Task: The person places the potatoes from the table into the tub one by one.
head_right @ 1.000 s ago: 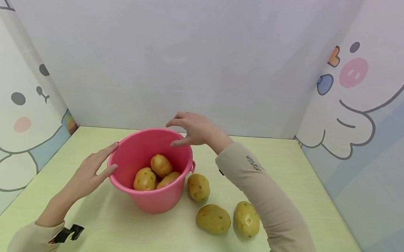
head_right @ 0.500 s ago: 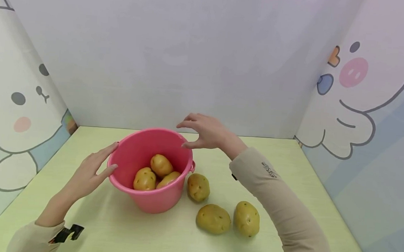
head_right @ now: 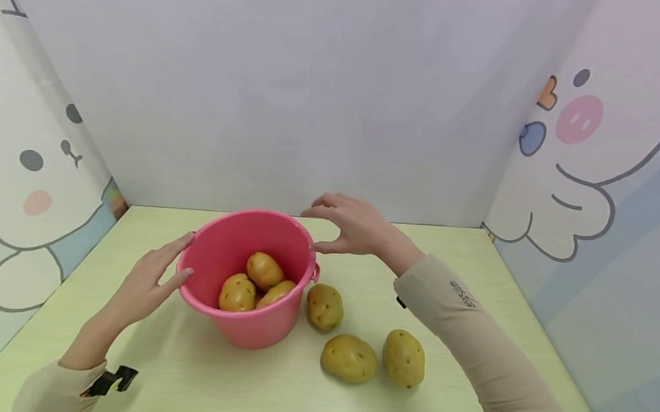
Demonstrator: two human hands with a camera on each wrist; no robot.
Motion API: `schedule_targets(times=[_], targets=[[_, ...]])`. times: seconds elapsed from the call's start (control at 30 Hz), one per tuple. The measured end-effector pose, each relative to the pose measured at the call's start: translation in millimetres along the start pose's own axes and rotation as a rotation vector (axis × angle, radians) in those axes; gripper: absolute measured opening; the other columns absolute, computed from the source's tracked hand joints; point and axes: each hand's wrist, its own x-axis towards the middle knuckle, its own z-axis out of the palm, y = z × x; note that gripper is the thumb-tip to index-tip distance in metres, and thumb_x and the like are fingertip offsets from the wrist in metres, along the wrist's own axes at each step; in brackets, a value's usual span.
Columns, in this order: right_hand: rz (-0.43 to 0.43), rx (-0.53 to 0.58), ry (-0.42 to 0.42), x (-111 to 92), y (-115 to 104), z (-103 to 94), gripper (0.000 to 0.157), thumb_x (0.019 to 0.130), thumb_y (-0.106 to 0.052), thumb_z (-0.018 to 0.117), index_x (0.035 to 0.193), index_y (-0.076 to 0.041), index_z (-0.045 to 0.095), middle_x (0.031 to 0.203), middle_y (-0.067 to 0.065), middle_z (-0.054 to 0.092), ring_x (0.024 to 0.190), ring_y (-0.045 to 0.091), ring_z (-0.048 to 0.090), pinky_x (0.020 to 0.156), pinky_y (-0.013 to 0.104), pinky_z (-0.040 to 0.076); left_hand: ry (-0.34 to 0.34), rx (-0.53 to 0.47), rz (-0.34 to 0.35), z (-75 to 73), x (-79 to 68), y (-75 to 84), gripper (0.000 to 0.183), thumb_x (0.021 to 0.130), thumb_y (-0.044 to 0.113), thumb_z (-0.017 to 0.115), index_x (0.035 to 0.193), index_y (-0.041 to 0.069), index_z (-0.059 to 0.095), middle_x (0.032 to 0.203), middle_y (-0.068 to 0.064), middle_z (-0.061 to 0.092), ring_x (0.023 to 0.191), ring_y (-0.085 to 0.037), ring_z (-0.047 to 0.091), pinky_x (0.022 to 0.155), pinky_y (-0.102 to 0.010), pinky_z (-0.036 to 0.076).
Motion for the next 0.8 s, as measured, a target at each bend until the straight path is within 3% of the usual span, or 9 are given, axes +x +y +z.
schedule_targets(times=[0.8], targets=[[0.091, 0.017, 0.014, -55, 14, 21.4, 0.054, 0.077, -0.048, 0.061, 0.121, -0.019, 0.053, 0.119, 0.001, 0.049, 0.105, 0.018, 0.047, 0.076, 0.037, 0.047, 0.0, 0.013, -0.001, 0.0, 0.3, -0.6, 0.066, 0.082, 0.031, 0.06, 0.138, 0.011, 0.031, 0.135, -0.014, 0.035, 0.12, -0.034, 0.032, 0.09, -0.065, 0.016]])
